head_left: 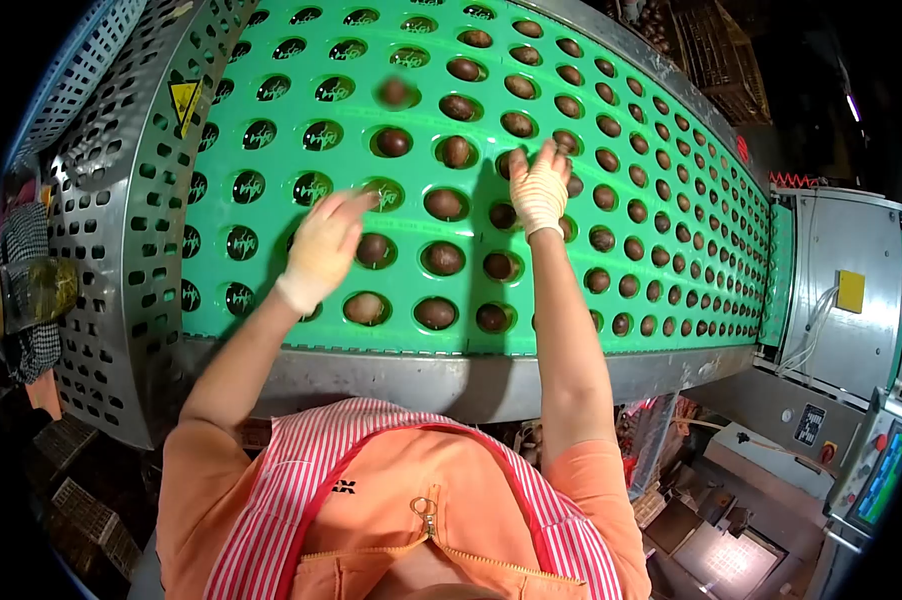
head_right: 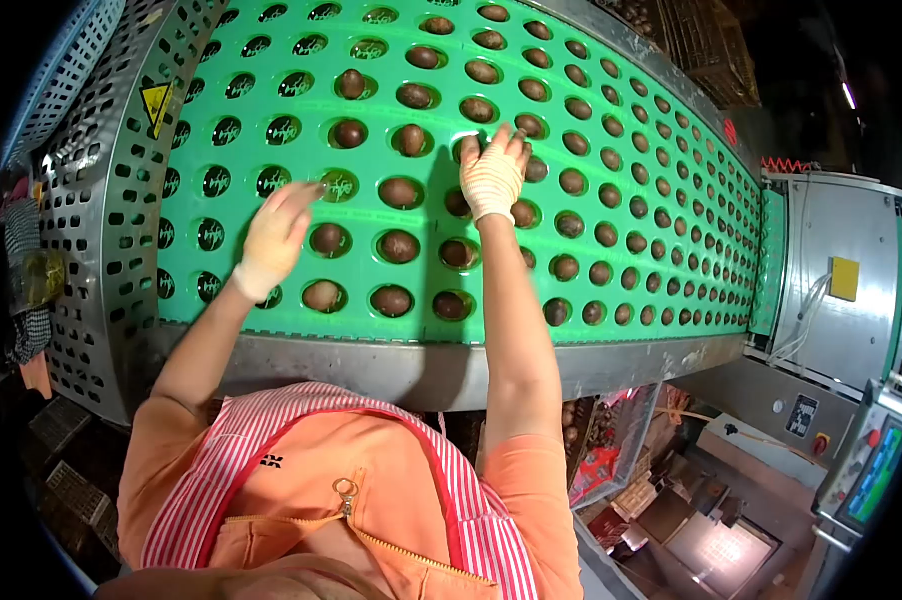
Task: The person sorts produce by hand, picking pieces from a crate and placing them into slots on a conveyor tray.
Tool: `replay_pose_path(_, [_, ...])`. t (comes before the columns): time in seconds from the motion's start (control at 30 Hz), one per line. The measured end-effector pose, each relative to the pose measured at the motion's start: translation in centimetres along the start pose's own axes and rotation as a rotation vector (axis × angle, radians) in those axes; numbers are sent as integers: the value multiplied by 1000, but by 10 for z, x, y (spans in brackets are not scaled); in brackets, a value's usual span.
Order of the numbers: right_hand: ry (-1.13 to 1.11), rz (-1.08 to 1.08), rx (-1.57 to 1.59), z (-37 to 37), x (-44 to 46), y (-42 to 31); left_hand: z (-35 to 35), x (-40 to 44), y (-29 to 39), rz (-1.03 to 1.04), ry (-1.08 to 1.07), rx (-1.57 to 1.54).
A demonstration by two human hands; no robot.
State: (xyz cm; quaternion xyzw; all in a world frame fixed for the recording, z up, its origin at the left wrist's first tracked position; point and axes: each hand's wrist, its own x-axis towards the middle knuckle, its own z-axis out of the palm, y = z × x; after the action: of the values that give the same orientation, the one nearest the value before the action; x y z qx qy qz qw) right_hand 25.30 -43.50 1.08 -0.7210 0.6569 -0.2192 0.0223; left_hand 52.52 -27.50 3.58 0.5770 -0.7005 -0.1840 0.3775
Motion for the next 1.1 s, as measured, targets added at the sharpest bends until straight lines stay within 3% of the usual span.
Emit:
replay_pose_path(0.07, [-214,-139,-69,13,3,12,14,58,7,81,-191,109])
replay_pose_path(0.1, [-235,-324,-32,13,1,11,27,83,8,174,-206,174])
replay_pose_path(0.2, [-203,-615,-79,5,-10,11,76,136,-11,369,-329,339])
replay_pose_path(0.23, [-137,-533,-24,-5,-10,14,87,151,-15,381,-452,432])
replay_pose_path(0.33, [140,-241,187,-43,-22,19,101,160,-11,247,-470,509])
replay_pose_path(0.37, [54,-80,218,-51,-33,23,103,154,-11,197,-464,501])
replay_pose_path(0.47, [-121,-185,262,-48,-58,38,105,142,-20,137,-360,431])
replay_pose_path(0.57, [-314,-290,159,-44,-68,32,75,126,-32,180,54,543])
replay_pose_path(0.63, [-217,-227,135,-34,-72,20,55,115,-40,32,-34,641])
replay_pose_path(0.67, [-197,-216,51,-27,-74,13,50,116,-43,-164,-295,606])
replay_pose_path(0.73, [-222,-197,-87,-22,-75,-1,48,112,-57,-55,-291,483])
replay_pose_path(0.8, [-153,-124,-24,-16,-80,-9,41,113,-62,71,-270,372])
replay_pose_path(0.9, [29,-179,249,-34,-106,-29,37,118,-47,-41,-309,532])
replay_pose_path(0.97, [-135,-136,387,-60,-141,-47,47,125,-41,-15,-283,666])
replay_pose_path(1.0, [-203,-164,359,-74,-156,-57,51,127,-35,-151,-317,645])
replay_pose_path(1.03, [-125,-243,466,-77,-173,-60,57,127,-53,-44,-263,615])
replay_pose_path(1.1, [-335,-169,484,-109,-201,-61,53,128,-34,-98,-307,600])
